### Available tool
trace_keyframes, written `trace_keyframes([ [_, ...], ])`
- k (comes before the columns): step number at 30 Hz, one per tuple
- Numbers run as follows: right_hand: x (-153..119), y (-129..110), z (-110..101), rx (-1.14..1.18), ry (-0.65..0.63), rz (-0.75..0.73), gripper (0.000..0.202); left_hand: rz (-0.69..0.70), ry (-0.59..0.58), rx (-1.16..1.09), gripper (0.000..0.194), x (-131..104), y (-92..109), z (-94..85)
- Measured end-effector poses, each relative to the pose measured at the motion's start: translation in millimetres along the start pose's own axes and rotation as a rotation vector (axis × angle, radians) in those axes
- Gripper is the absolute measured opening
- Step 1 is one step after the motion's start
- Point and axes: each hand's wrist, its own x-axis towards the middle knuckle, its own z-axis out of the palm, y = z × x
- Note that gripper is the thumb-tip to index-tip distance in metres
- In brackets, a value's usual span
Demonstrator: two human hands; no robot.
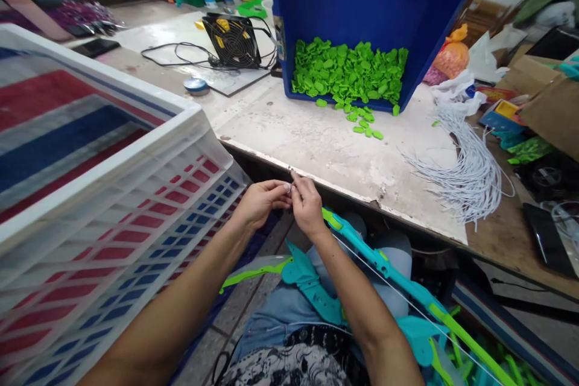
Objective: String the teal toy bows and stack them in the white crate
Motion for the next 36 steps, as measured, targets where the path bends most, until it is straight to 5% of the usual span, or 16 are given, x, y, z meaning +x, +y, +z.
trace_keyframes([
  [4, 1, -2, -5, -0.053, 0.017, -0.084, 0.024, 0.004, 0.059, -0.089, 0.02, 0, 0, 7.1],
  [13, 3, 5, -20, -0.164, 0.016, -0.174, 0.016, 0.083, -0.12, 0.091, 0.017, 0, 6, 5.4],
  [22, -5, 4, -19, -0.112, 0.045, 0.089, 0.017, 0.284, -0.062, 0.381, 0.014, 5, -11, 1.4],
  [28, -16, 13, -22, 0.084, 0.04, 0.244, 0.018, 0.166, -0.253, 0.356, 0.015, 2, -15, -1.2],
  [36, -33, 24, -22, 0.063, -0.043, 0.265, 0.019, 0.221, -0.156, 0.517, 0.023, 6, -30, -6.2],
])
